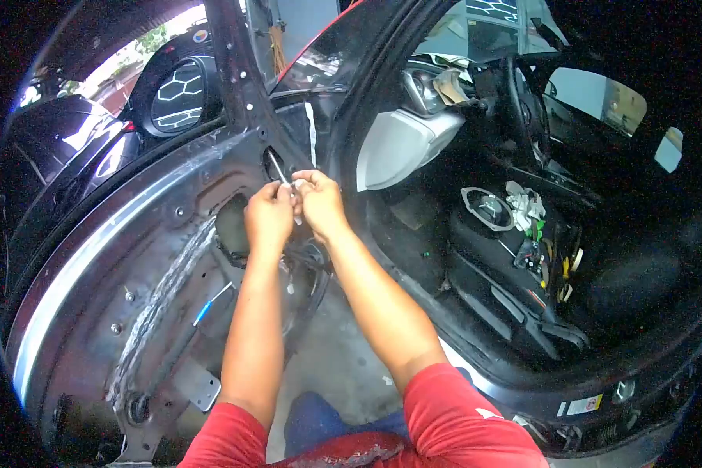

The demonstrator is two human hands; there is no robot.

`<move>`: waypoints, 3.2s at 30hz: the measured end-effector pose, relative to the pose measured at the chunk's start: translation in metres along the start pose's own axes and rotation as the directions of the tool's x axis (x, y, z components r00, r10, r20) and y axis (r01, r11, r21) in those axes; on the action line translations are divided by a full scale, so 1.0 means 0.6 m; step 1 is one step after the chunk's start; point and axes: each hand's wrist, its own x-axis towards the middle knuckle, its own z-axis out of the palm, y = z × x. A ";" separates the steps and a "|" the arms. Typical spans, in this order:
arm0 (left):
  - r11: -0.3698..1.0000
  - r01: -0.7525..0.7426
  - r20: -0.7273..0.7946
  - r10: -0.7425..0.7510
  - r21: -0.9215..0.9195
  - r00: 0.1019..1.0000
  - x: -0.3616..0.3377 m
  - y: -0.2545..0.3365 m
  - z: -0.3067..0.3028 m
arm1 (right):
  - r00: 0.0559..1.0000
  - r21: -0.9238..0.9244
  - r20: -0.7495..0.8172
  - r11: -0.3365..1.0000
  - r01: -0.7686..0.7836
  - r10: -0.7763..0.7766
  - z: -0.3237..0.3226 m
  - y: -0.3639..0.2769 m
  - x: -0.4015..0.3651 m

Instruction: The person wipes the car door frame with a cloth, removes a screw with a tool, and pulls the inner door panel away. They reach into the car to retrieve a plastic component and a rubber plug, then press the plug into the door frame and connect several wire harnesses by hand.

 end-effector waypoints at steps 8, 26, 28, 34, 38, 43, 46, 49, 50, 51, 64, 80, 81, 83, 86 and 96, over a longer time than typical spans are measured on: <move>0.999 0.017 -0.014 -0.016 0.048 1.000 0.036 -0.009 0.035 | 0.982 0.261 0.135 0.952 -0.163 0.131 -0.032 0.023 0.039; 0.996 0.089 -0.007 -0.089 0.026 0.996 0.086 0.006 0.060 | 0.888 -0.757 0.046 0.564 0.330 -0.457 0.008 -0.017 0.000; 0.991 0.132 -0.016 -0.132 -0.008 0.991 0.077 0.018 0.053 | 0.833 -0.830 0.141 0.394 0.394 -0.536 0.010 -0.024 -0.013; 0.975 0.210 0.031 -0.208 -0.071 0.978 0.077 0.024 0.047 | 0.942 -0.513 0.062 0.799 0.314 -0.331 -0.013 -0.004 0.025; 0.960 0.259 0.132 -0.244 -0.110 0.961 0.081 0.017 0.044 | 0.979 0.156 0.197 0.984 -0.082 0.050 -0.036 0.004 0.041; 0.982 0.189 0.009 -0.189 -0.012 0.982 0.083 0.011 0.055 | 0.915 0.455 0.295 0.802 -0.387 0.274 -0.029 0.008 0.051; 0.985 0.172 -0.013 -0.172 0.004 0.985 0.081 0.010 0.059 | 0.896 0.430 0.273 0.789 -0.439 0.350 -0.025 0.012 0.063; 0.982 0.185 -0.047 -0.186 -0.026 0.981 0.074 0.019 0.056 | 0.896 0.410 0.299 0.803 -0.432 0.329 -0.033 0.021 0.066; 0.982 0.187 -0.075 -0.188 -0.031 0.979 0.069 0.021 0.055 | 0.895 0.410 0.298 0.802 -0.435 0.333 -0.033 0.028 0.067; 0.982 0.187 -0.074 -0.189 -0.029 0.979 0.069 0.020 0.057 | 0.954 0.275 0.150 0.916 -0.293 0.261 -0.024 0.028 0.065; 0.981 0.173 -0.068 -0.179 -0.086 0.982 0.060 0.018 0.049 | 0.780 -0.828 0.061 0.404 0.388 -0.623 -0.003 0.047 0.005; 0.979 0.203 -0.068 -0.203 0.004 0.977 0.067 0.012 0.058 | 0.957 0.227 0.156 0.934 -0.277 0.246 -0.020 0.064 0.056; 0.979 0.206 -0.065 -0.205 0.005 0.977 0.064 0.013 0.057 | 0.970 0.205 0.127 0.952 -0.229 0.206 -0.021 0.058 0.048; 0.973 0.228 -0.109 -0.229 -0.023 0.967 0.060 0.018 0.057 | 0.982 0.176 0.096 0.968 -0.179 0.164 -0.017 0.050 0.030; 0.968 0.238 -0.103 -0.246 -0.081 0.964 0.050 0.028 0.050 | 0.932 -0.204 0.096 0.909 0.363 -0.351 -0.022 0.057 0.015; 0.987 0.157 -0.023 -0.157 0.014 0.987 0.038 0.010 0.036 | 0.924 -0.505 0.013 0.795 0.335 -0.382 -0.020 0.044 0.014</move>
